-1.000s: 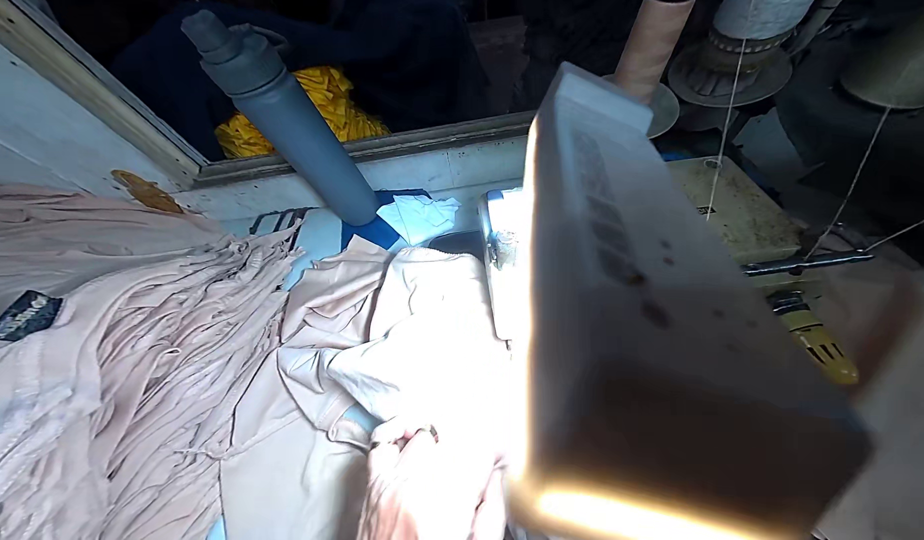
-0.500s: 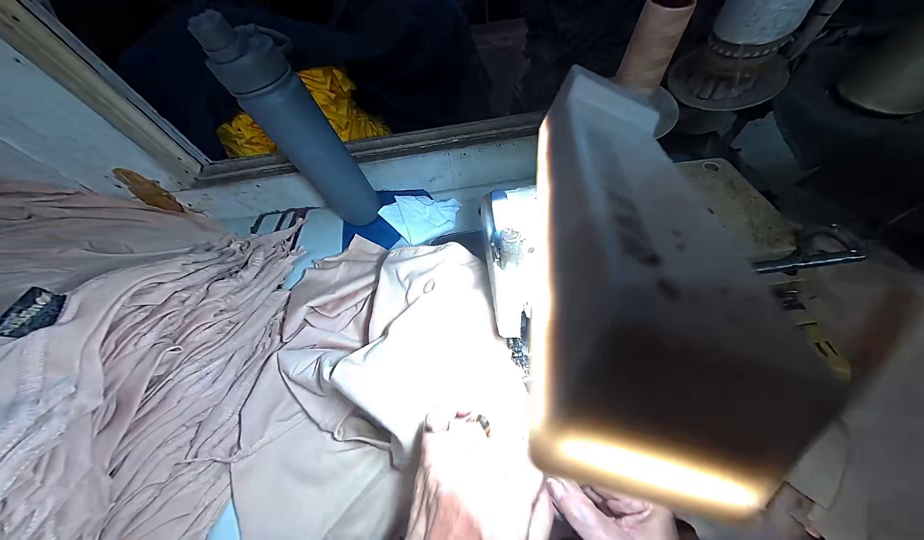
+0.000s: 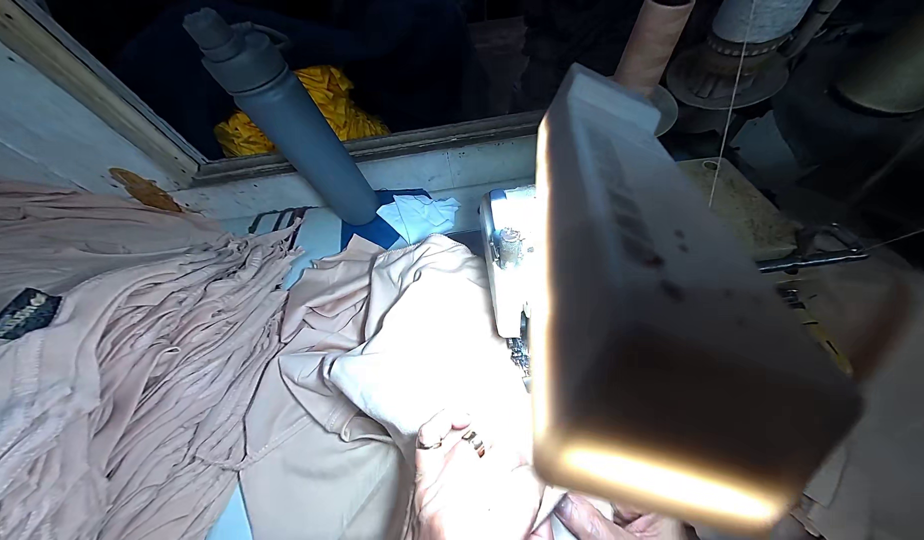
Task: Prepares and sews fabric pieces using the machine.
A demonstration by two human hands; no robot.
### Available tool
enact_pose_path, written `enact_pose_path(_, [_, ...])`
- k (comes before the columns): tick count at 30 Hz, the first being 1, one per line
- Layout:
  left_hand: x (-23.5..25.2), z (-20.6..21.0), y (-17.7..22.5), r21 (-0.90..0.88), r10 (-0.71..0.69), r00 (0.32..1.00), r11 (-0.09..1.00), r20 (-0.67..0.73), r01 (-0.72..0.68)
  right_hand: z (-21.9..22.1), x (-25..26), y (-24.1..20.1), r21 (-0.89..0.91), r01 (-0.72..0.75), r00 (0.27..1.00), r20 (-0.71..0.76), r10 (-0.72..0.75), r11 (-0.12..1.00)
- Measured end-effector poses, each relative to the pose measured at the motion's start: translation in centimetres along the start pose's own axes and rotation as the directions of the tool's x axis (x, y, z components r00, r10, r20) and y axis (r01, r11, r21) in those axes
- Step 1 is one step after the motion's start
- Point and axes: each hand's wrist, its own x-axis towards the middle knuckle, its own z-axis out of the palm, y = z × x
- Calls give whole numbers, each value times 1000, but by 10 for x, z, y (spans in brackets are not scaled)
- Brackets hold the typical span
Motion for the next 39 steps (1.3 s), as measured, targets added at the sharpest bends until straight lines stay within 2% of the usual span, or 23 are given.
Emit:
enact_pose_path(4, [13,7,-10,195,106,994,975,5,-105,13,5,4,0,-50,999,-10,50,999])
enact_pose_path(6, [21,8,-19,236,172,985,957,0,-168,21,7,6,18,-71,997,-7,71,997])
enact_pose_path(12, [31,5,-33,232,251,967,939,36,-253,35,9,11,-7,-52,998,-21,52,999])
enact_pose_path(15, [29,5,-38,223,226,974,951,-35,-212,41,11,9,-44,-38,999,14,39,998])
enact_pose_path(19, [34,8,-49,238,134,984,966,-119,-103,52,13,5,-153,-15,990,137,36,988])
enact_pose_path(24, [34,6,-49,222,-102,979,965,-177,141,55,12,4,-183,-23,971,228,66,983])
enact_pose_path(27, [17,-1,-38,154,-239,946,949,-221,276,47,8,5,-277,52,960,278,28,959])
enact_pose_path(31, [-10,-19,-6,-50,-296,949,955,-108,292,35,6,3,-425,221,970,188,-153,878])
enact_pose_path(33, [-27,-15,8,-178,-248,968,952,27,249,25,9,2,-475,302,948,241,-207,827])
enact_pose_path(35, [-39,-4,16,-234,-203,972,945,121,227,11,12,2,-475,308,946,246,-211,824])
enact_pose_path(37, [-41,3,18,-180,-192,973,960,129,213,-8,14,0,-528,268,962,100,-254,806])
enact_pose_path(39, [-36,0,14,-63,-182,982,981,53,186,-28,19,-8,-535,242,952,-32,-305,810])
